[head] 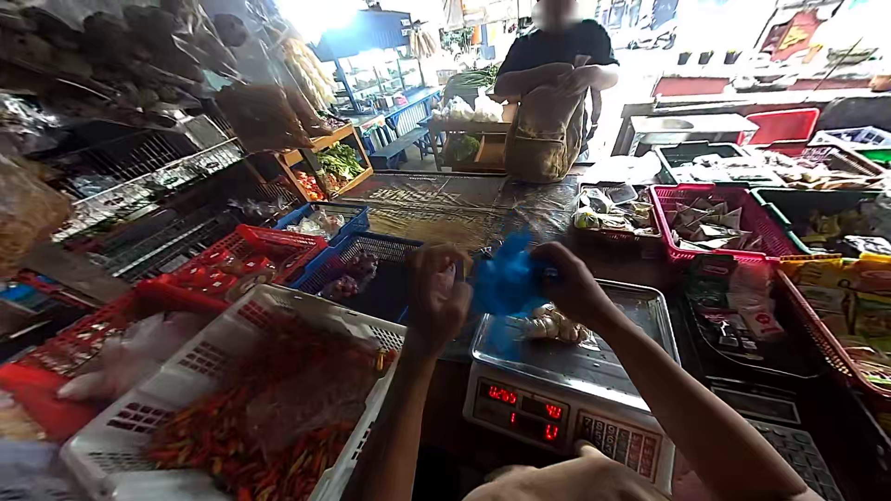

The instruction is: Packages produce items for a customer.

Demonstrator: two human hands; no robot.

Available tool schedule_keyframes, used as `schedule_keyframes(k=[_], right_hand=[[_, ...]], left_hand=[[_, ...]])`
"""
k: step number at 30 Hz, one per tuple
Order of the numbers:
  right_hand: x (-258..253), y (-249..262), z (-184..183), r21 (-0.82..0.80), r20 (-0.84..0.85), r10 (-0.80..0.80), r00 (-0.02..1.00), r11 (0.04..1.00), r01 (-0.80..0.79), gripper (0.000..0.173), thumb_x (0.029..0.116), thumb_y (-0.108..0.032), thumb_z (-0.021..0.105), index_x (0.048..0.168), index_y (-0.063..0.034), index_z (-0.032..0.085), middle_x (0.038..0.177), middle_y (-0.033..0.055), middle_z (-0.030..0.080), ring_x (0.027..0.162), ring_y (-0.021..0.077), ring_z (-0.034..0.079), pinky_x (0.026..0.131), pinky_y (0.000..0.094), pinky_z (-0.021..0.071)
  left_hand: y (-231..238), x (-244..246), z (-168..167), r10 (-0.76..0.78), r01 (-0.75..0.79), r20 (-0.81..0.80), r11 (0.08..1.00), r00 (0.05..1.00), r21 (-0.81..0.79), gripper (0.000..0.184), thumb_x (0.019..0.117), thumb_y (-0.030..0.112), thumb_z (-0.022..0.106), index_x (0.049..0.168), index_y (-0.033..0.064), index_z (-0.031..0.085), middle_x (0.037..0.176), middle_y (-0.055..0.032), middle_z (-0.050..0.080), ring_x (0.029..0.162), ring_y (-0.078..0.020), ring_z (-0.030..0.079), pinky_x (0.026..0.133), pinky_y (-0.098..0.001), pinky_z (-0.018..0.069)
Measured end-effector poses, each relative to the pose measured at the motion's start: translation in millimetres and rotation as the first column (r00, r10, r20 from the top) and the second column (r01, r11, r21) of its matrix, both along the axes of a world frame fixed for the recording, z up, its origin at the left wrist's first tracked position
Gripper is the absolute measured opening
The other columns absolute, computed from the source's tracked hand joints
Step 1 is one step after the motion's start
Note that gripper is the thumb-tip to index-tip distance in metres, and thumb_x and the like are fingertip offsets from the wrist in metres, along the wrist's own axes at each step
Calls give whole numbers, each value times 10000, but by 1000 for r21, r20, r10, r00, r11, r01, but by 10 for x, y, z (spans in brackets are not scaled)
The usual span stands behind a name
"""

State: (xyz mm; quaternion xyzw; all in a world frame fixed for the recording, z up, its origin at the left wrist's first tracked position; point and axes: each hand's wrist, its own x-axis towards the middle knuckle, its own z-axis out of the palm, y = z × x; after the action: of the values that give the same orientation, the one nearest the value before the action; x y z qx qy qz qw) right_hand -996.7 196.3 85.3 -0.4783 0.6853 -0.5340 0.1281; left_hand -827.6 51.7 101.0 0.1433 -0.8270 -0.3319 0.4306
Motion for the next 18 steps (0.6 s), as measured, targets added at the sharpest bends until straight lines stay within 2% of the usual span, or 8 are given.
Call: schedule_keyframes(k=[2, 3, 6, 8, 12, 14, 15, 18], right_hand=[[21, -24, 68, 44, -83, 141, 987, 989, -138, 419, 884, 127, 621, 1287, 14, 593, 1175, 168, 675, 1008, 226, 681, 887, 428, 577], [15, -25, 79, 33, -105, 192, 976, 981, -190, 431, 879, 127, 623, 1293, 6, 597, 1175, 160, 679, 1010, 218, 684, 888, 422, 579], [-108, -14, 123, -51, 74, 268, 960, 963, -265, 397, 901, 33, 518, 1291, -13, 583, 1115, 102, 665, 913, 136, 648, 773, 330, 562], [-190, -42, 95, -60, 246, 190, 951, 982, -180, 276, 976, -162, 546, 1232, -81, 609, 961, 26, 667, 764, 61, 620, 664, 260, 535], [-331, -145, 95, 13, 90, 175, 980, 984, -177, 418, 882, 92, 677, 1270, 22, 540, 981, 143, 663, 790, 184, 641, 707, 367, 557], [-394, -104, 162, -20, 9, 240, 971, 971, -239, 474, 827, 176, 652, 1267, 38, 539, 1028, 145, 680, 852, 180, 661, 750, 351, 566], [-436, -90, 169, -55, 4, 273, 962, 961, -272, 477, 819, 196, 648, 1254, 39, 533, 1052, 136, 692, 892, 171, 673, 783, 338, 569], [-498, -143, -17, -71, 159, 345, 925, 939, -337, 547, 899, 62, 665, 1397, 7, 446, 1224, 160, 660, 1052, 202, 683, 890, 364, 582]], left_hand=[[49, -146, 91, -75, 85, 184, 995, 980, -47, 689, 844, 226, 762, 1456, 53, 496, 1396, -209, 538, 1198, -325, 574, 921, -509, 512], [18, -227, 81, -75, 95, 236, 993, 969, -72, 709, 856, 222, 811, 1466, 59, 491, 1275, -206, 604, 1091, -328, 628, 878, -524, 538], [-151, -321, 62, -136, 147, 278, 989, 951, -19, 620, 815, -27, 803, 1367, 41, 530, 1001, -155, 671, 809, -248, 670, 719, -425, 570], [-183, -287, 80, -242, 241, 271, 970, 932, 35, 660, 789, -103, 774, 1366, 52, 493, 1182, -141, 621, 902, -208, 674, 740, -379, 596], [-188, -222, 85, -340, 380, 246, 914, 908, -142, 313, 722, -169, 692, 973, 17, 682, 1448, -181, 490, 1206, -229, 602, 903, -361, 574], [-317, -141, 95, -245, 317, 274, 911, 930, -263, 213, 740, -162, 626, 764, 27, 723, 1363, -198, 590, 1185, -258, 632, 973, -422, 545], [-375, -88, 112, -120, 220, 305, 922, 945, -318, 240, 770, -168, 615, 773, 29, 753, 1308, -209, 628, 1107, -297, 661, 936, -475, 546], [-374, -61, 208, 214, -40, 485, 938, 848, -344, 261, 872, -141, 611, 1048, -22, 762, 1317, -236, 626, 1135, -421, 639, 962, -595, 504]])
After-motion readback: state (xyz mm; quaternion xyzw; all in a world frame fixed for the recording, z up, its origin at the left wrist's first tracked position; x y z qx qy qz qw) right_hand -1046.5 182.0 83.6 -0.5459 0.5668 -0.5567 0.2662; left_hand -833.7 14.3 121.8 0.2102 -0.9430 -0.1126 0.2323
